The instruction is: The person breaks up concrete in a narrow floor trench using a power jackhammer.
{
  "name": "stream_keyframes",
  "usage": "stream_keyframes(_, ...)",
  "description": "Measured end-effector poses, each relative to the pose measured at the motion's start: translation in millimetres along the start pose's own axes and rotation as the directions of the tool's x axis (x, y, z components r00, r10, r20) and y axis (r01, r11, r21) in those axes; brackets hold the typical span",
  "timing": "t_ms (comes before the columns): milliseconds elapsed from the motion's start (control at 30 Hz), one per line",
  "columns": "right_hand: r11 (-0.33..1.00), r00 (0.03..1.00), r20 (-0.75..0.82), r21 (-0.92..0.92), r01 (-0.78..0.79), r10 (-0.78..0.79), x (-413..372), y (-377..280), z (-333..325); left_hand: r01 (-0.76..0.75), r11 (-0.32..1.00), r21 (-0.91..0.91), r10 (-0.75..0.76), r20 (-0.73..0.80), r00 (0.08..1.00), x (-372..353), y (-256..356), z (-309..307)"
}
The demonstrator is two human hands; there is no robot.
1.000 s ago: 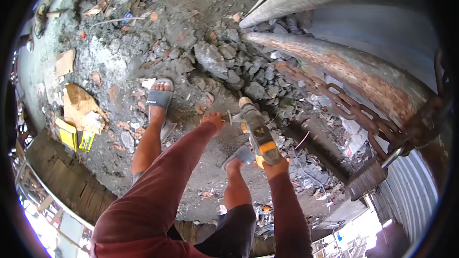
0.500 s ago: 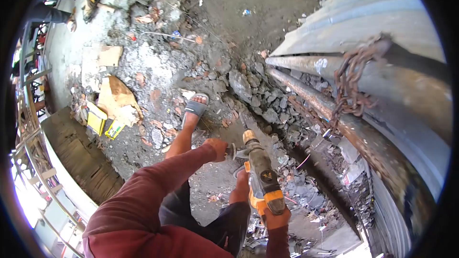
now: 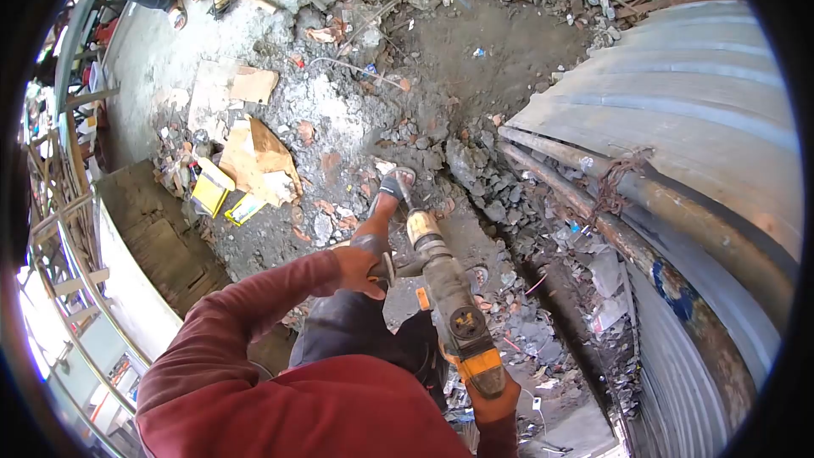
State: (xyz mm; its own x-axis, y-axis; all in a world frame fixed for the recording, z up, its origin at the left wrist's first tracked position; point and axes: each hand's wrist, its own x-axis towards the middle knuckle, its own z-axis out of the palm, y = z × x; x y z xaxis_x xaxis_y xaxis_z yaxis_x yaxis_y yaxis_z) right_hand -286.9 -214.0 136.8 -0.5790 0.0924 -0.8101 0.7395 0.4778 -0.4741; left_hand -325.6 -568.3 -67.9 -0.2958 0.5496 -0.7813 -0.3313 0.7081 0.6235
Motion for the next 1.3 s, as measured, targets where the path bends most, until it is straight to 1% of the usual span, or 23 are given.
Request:
stream_keyframes(67, 1.000, 1.000, 0.024, 0.004, -0.003, 0.003, -21, -23, 11, -0.098, 0.986, -0.137, 0.096, -0.023, 0.995, -39, -2, -11)
stream_keyframes(100, 1.000, 1.000, 0.016, 0.006, 0.000, 0.000, -32, -34, 18, -0.104, 0.986, -0.131, 0.102, -0.023, 0.995, -55, -3, -16)
stream_keyframes(167, 0.997, 0.999, 0.039, 0.075, 0.003, -0.006, -50, -49, 30, -0.047, 0.992, -0.117, 0.042, -0.043, 0.998, -91, 3, -29)
stream_keyframes(200, 0.997, 0.999, 0.034, 0.077, 0.011, -0.014, -55, -53, 32, 0.021, 0.995, -0.094, -0.023, -0.016, 1.000, -105, 4, -32)
stream_keyframes(267, 1.000, 0.994, 0.108, 0.001, 0.028, -0.028, -64, -55, 35, 0.047, 0.997, -0.061, -0.050, -0.046, 0.998, -126, -1, -26)
stream_keyframes(300, 0.999, 0.993, 0.108, 0.004, 0.038, -0.038, -65, -52, 34, 0.077, 0.997, -0.032, -0.079, -0.072, 0.994, -135, -3, -23)
stream_keyframes(367, 0.992, 0.987, 0.137, -0.089, 0.094, -0.082, -69, -50, 34, 0.102, 0.994, -0.030, -0.104, -0.102, 0.989, -155, -2, -19)
stream_keyframes(400, 0.988, 0.985, 0.112, -0.064, 0.139, -0.132, -72, -64, 38, 0.122, 0.992, -0.028, -0.125, -0.124, 0.984, -165, 0, -17)
stream_keyframes(433, 0.987, 0.984, 0.114, -0.063, 0.146, -0.138, -73, -62, 37, 0.124, 0.992, -0.028, -0.126, -0.131, 0.983, -173, 2, -14)
stream_keyframes(500, 0.979, 0.973, 0.128, -0.043, 0.199, -0.192, -72, -53, 32, 0.150, 0.987, -0.059, -0.159, -0.224, 0.962, -187, 6, -8)
stream_keyframes(633, 0.961, 0.950, 0.150, -0.013, 0.277, -0.272, -80, -52, 24, 0.150, 0.988, -0.033, -0.153, -0.304, 0.940, -218, 30, 5)
stream_keyframes(667, 0.944, 0.932, 0.202, -0.075, 0.323, -0.302, -81, -45, 17, 0.168, 0.986, -0.019, -0.165, -0.315, 0.935, -223, 36, 9)
stream_keyframes(767, 0.943, 0.935, 0.133, 0.001, 0.332, -0.329, -92, -30, 12, 0.173, 0.985, -0.010, -0.166, -0.345, 0.924, -237, 56, 26)
stream_keyframes(833, 0.932, 0.923, 0.133, 0.011, 0.362, -0.360, -91, -12, 3, 0.169, 0.986, -0.010, -0.160, -0.372, 0.914, -243, 64, 33)
stream_keyframes(900, 0.951, 0.938, 0.157, 0.049, 0.305, -0.309, -96, -4, -3, 0.148, 0.989, -0.002, -0.134, -0.434, 0.891, -247, 71, 42)
stream_keyframes(933, 0.927, 0.919, 0.130, 0.104, 0.360, -0.372, -96, 3, -1, 0.147, 0.989, 0.013, -0.127, -0.437, 0.891, -250, 74, 42)
stream_keyframes(1000, 0.927, 0.924, 0.120, 0.145, 0.346, -0.363, -92, 26, -1, 0.178, 0.982, 0.055, -0.135, -0.452, 0.882, -255, 83, 41)
stream_keyframes(1067, 0.925, 0.929, 0.108, 0.188, 0.331, -0.354, -93, 30, 0, 0.181, 0.980, 0.086, -0.121, -0.465, 0.877, -259, 88, 39)
stream_keyframes(1133, 0.888, 0.899, 0.068, 0.200, 0.413, -0.433, -95, 26, 9, 0.186, 0.975, 0.124, -0.107, -0.470, 0.876, -262, 90, 33)
stream_keyframes(1167, 0.886, 0.901, 0.049, 0.213, 0.412, -0.431, -94, 25, 12, 0.201, 0.971, 0.132, -0.119, -0.463, 0.878, -263, 89, 28)
stream_keyframes(1233, 0.858, 0.865, 0.051, 0.170, 0.485, -0.499, -88, 26, 21, 0.210, 0.963, 0.168, -0.117, -0.442, 0.889, -264, 84, 17)
stream_keyframes(1267, 0.838, 0.847, -0.006, 0.138, 0.527, -0.532, -85, 29, 28, 0.215, 0.960, 0.180, -0.114, -0.452, 0.885, -264, 79, 9)
stream_keyframes(1300, 0.840, 0.851, -0.043, 0.148, 0.523, -0.523, -85, 21, 35, 0.216, 0.956, 0.197, -0.105, -0.459, 0.882, -261, 74, 0)
